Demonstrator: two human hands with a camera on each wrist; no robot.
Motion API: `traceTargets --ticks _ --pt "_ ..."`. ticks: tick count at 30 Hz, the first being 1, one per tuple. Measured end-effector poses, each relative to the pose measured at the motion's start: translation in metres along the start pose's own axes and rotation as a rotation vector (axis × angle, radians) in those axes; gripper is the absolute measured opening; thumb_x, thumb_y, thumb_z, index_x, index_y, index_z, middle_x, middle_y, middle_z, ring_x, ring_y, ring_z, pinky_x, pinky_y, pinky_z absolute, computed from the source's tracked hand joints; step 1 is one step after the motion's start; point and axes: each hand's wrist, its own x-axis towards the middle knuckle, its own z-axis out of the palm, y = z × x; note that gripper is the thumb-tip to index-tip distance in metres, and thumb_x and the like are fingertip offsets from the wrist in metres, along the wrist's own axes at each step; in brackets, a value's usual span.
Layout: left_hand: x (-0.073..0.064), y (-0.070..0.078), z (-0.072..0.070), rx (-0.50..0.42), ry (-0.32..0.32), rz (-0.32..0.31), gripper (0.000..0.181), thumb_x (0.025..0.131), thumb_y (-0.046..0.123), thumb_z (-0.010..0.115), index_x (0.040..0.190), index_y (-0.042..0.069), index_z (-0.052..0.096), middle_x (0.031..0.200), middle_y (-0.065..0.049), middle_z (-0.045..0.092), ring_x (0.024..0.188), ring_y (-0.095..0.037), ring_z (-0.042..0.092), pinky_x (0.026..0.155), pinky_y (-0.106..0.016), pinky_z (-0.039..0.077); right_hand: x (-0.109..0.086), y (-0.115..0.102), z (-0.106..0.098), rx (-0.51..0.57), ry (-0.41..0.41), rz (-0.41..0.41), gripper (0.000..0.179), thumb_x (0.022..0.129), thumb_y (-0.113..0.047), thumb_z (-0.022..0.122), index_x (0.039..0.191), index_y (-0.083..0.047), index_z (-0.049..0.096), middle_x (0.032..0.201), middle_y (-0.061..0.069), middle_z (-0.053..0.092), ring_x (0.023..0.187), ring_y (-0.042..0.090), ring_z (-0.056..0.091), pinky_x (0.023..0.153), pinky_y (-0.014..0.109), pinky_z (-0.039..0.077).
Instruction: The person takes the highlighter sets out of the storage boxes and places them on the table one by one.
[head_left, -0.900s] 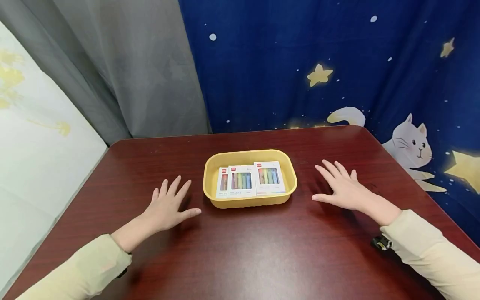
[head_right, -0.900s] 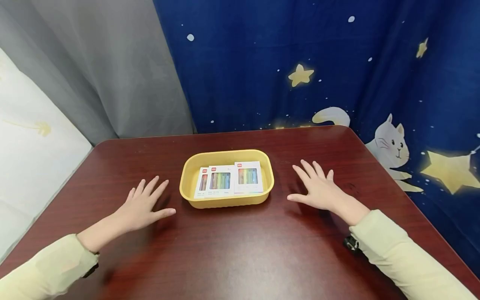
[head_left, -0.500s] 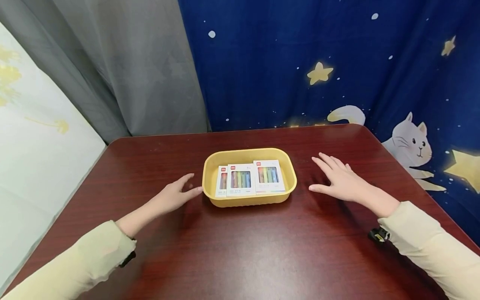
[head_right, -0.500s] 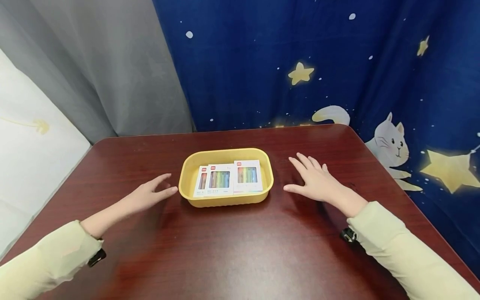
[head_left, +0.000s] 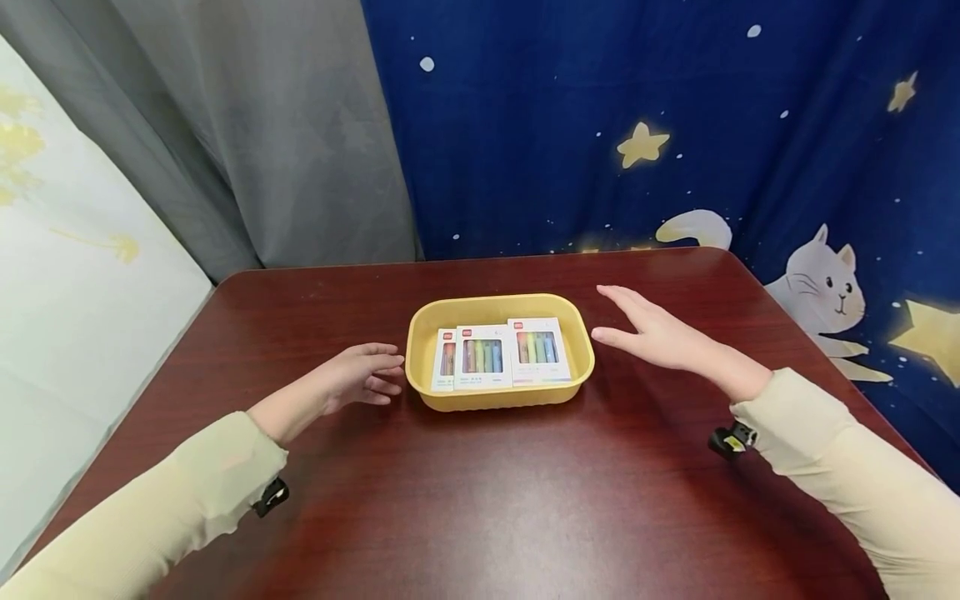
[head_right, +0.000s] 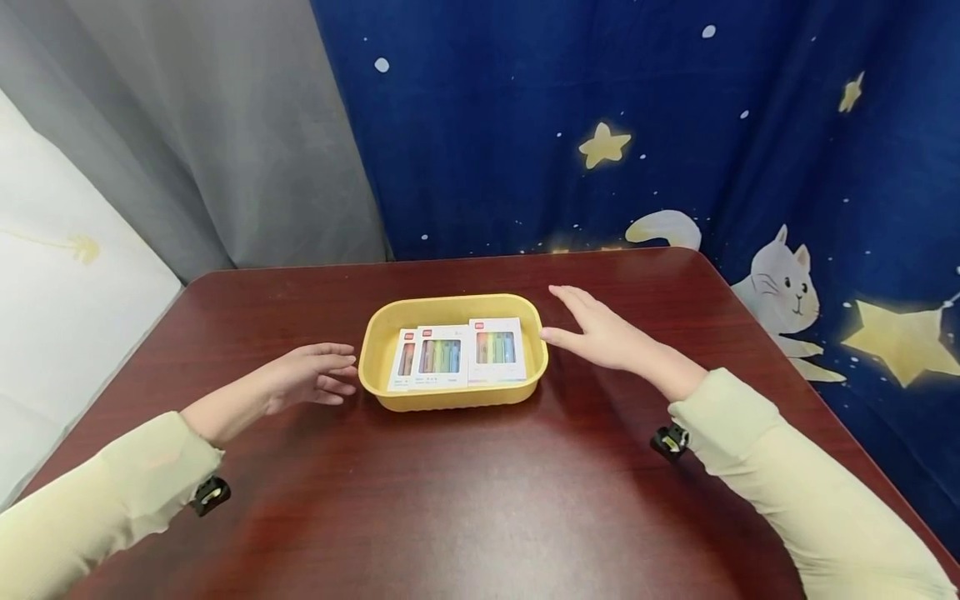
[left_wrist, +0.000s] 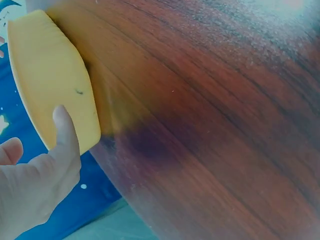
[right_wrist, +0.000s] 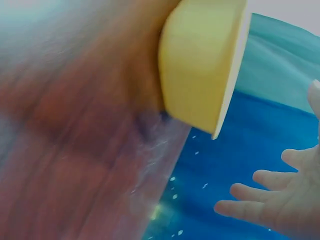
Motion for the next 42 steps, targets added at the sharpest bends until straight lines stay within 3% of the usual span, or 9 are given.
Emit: traceTargets --ticks 4,10,17,22,25,34,42 --pt "0.002 -0.001 -0.002 -0.071 -0.006 -0.010 0.058 0.095 0.016 0.046 0.141 -0.003 0.018 0.117 -0.014 0.050 0.079 -0.012 0.063 0.074 -0.029 0.053 0.010 -0.012 -0.003 0.038 0.009 -0.012 0.072 0.090 -0.045 0.051 0.144 -0.007 0.023 0.148 0.016 0.022 0.135 0.032 0.022 0.108 0.052 0.021" --pt "0.004 -0.002 -0.001 -0.136 -0.015 -0.009 0.055 0.093 0.011 0.046 0.140 -0.004 0.021 0.091 0.001 0.058 0.074 -0.011 0.061 0.070 -0.028 0.053 0.026 -0.028 -0.001 0.141 -0.057 0.000 0.070 0.092 -0.045 0.047 0.145 -0.008 0.020 0.148 0.015 0.025 0.129 0.035 0.036 0.104 0.050 0.031" --pt "0.008 -0.002 0.005 -0.135 -0.004 -0.011 0.053 0.091 0.008 0.048 0.137 -0.004 0.024 0.086 0.000 0.057 0.070 -0.009 0.059 0.067 -0.026 0.053 0.044 -0.040 0.008 0.364 -0.125 0.070 0.065 0.094 -0.043 0.042 0.145 -0.011 0.018 0.144 0.017 0.030 0.130 0.034 0.033 0.103 0.052 0.031" --pt "0.011 -0.002 0.007 -0.125 0.008 -0.021 0.052 0.090 0.006 0.049 0.136 -0.004 0.025 0.085 -0.001 0.056 0.068 -0.009 0.058 0.066 -0.025 0.053 0.051 -0.047 0.018 0.603 -0.199 0.099 0.063 0.097 -0.038 0.039 0.146 -0.010 0.013 0.146 0.018 0.025 0.132 0.036 0.029 0.102 0.055 0.030" --pt "0.011 -0.002 0.008 -0.122 0.006 -0.017 0.051 0.090 0.006 0.048 0.135 -0.005 0.026 0.083 -0.001 0.056 0.068 -0.009 0.058 0.066 -0.025 0.053 0.055 -0.051 0.024 0.687 -0.221 0.110 0.062 0.097 -0.039 0.038 0.146 -0.011 0.012 0.148 0.017 0.022 0.131 0.039 0.028 0.102 0.055 0.031" --pt "0.012 -0.002 0.006 -0.130 -0.015 -0.001 0.053 0.089 0.003 0.049 0.135 -0.007 0.025 0.078 -0.001 0.058 0.067 -0.008 0.060 0.066 -0.026 0.053 0.071 -0.061 0.044 0.771 -0.277 0.156 0.064 0.097 -0.041 0.035 0.147 -0.010 0.009 0.149 0.017 0.021 0.128 0.039 0.035 0.101 0.052 0.033" --pt "0.015 -0.001 0.005 -0.126 -0.021 -0.007 0.051 0.089 0.002 0.049 0.134 -0.008 0.027 0.074 0.000 0.059 0.065 -0.008 0.059 0.067 -0.027 0.053 0.079 -0.071 0.058 0.852 -0.282 0.270 0.063 0.096 -0.042 0.036 0.146 -0.010 0.014 0.145 0.021 0.023 0.123 0.039 0.039 0.097 0.050 0.039"
